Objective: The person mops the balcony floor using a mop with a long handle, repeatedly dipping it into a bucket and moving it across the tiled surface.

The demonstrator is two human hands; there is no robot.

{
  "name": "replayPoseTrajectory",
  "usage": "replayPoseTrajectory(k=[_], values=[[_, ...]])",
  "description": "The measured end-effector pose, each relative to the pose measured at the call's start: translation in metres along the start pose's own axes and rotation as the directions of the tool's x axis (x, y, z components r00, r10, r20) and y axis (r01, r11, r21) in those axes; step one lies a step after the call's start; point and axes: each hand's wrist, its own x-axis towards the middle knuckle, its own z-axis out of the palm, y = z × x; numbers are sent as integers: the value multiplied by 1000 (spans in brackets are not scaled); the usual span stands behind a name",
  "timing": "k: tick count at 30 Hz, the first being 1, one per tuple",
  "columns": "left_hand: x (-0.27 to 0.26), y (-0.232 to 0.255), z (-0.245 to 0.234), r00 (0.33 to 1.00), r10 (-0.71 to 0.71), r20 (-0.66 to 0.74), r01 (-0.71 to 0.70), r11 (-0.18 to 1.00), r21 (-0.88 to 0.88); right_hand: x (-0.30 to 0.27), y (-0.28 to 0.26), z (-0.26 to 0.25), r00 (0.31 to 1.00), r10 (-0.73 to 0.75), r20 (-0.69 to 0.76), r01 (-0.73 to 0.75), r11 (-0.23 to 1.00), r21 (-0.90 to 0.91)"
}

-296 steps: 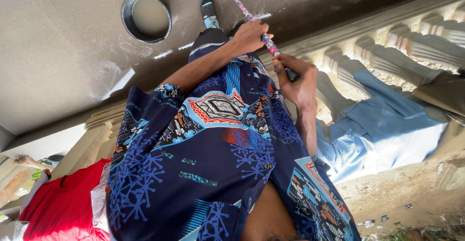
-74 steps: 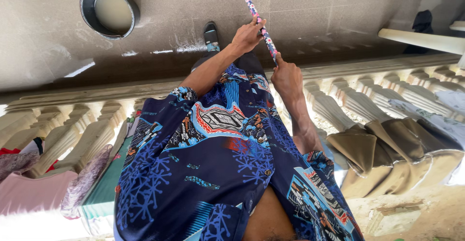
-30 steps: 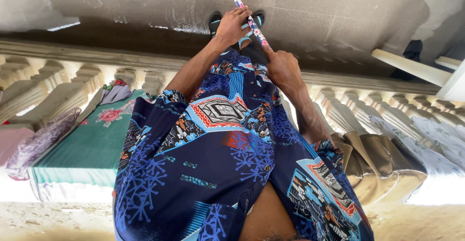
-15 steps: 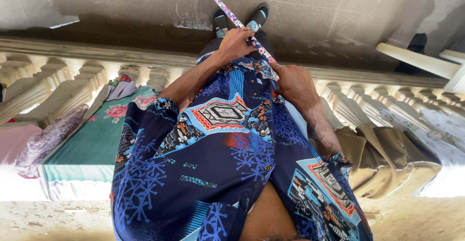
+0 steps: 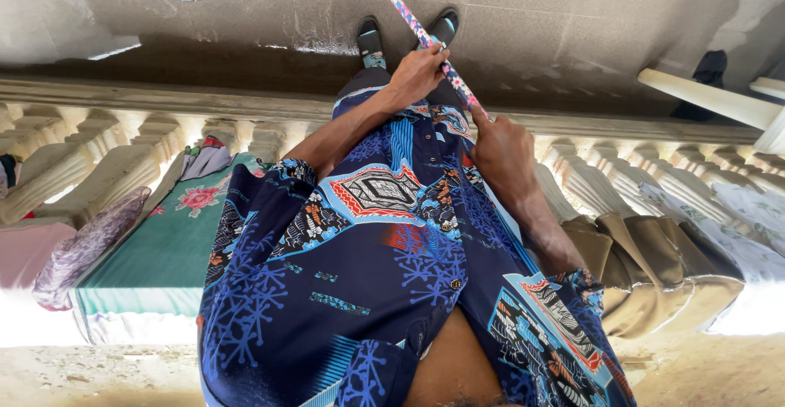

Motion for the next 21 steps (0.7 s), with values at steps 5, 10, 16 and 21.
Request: replayPoseTrajectory(k=[5,10,16,21], values=[[37,-24,30,997,-69,-44,71,996,59,21,27,25,996,52,-70,-51,998,26],[85,-59,51,995,-81,-64,88,990,112,56,56,43,990,96,-104,-85,991,102],[119,-85,48,996,-87,-14,88,972,218,88,74,58,991,123,-50,-114,983,146],[123,-88,46,999,-22,-47,29,985,173,79,93,32,999,36,-1,-36,986,160]])
